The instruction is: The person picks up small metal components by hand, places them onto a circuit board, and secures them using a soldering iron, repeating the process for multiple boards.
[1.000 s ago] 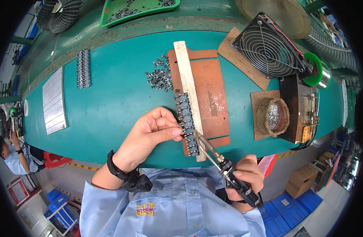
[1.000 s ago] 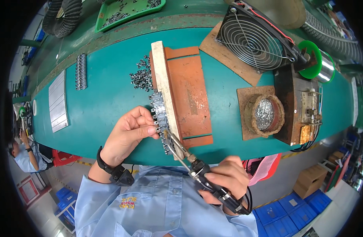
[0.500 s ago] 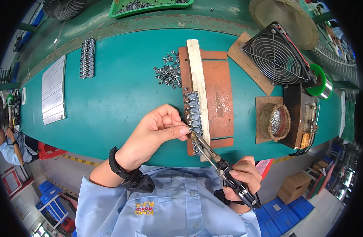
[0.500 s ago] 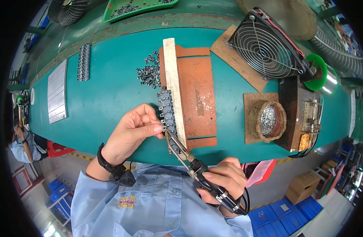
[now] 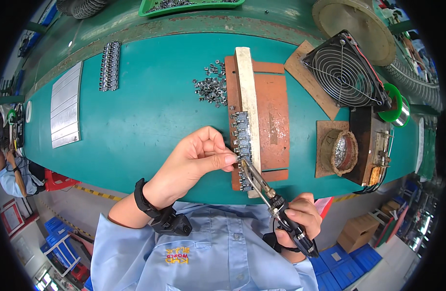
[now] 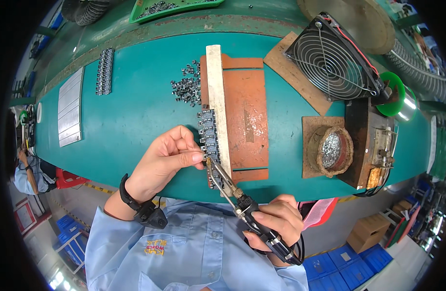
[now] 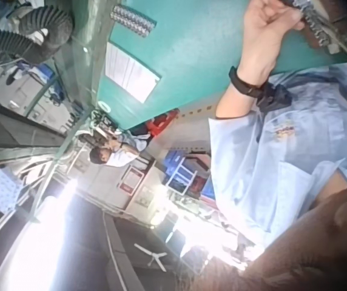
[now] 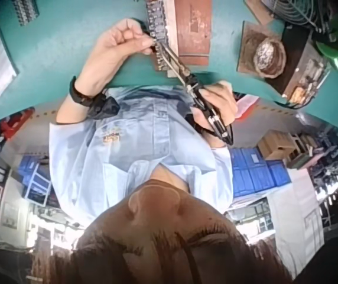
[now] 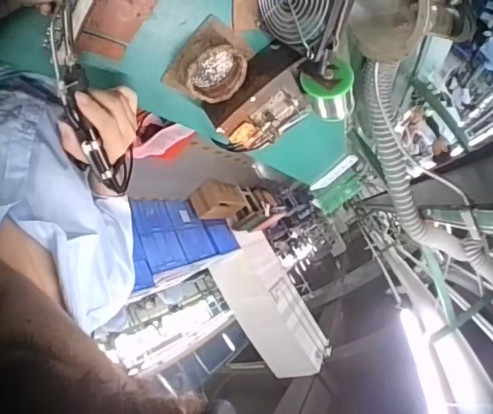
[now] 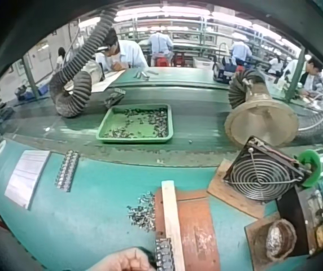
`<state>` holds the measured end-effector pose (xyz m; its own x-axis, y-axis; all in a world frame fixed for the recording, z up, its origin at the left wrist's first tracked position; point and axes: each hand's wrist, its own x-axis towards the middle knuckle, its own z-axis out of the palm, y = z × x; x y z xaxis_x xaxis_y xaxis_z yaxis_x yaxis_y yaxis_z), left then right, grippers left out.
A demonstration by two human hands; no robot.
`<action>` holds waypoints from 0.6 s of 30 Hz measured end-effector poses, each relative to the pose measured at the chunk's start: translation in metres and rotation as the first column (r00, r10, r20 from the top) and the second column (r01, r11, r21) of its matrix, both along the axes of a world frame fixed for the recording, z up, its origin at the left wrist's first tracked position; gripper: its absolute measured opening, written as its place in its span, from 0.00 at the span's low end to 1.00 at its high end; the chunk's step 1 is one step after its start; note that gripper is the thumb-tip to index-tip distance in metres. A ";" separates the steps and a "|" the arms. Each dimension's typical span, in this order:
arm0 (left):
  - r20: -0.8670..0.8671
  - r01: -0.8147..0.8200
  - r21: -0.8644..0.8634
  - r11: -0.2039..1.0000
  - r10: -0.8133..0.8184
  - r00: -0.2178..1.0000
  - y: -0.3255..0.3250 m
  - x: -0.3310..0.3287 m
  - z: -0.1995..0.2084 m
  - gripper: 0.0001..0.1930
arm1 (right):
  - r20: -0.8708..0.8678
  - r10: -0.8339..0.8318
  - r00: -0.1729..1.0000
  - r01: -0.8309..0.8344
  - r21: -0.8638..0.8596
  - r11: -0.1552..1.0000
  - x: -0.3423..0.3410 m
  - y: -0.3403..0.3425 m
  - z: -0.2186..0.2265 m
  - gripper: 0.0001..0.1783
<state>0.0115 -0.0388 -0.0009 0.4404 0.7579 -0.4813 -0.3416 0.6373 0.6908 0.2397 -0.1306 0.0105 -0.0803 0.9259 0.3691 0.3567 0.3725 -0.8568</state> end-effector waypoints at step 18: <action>-0.025 0.013 -0.009 1.000 -0.014 1.000 0.001 0.000 0.003 0.07 | -0.017 -0.017 1.000 0.017 0.002 1.000 0.001 -0.002 -0.005 0.20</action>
<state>0.0112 -0.0375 0.0017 0.4382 0.7477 -0.4990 -0.3153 0.6477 0.6937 0.2405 -0.1329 0.0060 -0.0585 0.9263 0.3722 0.3482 0.3683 -0.8620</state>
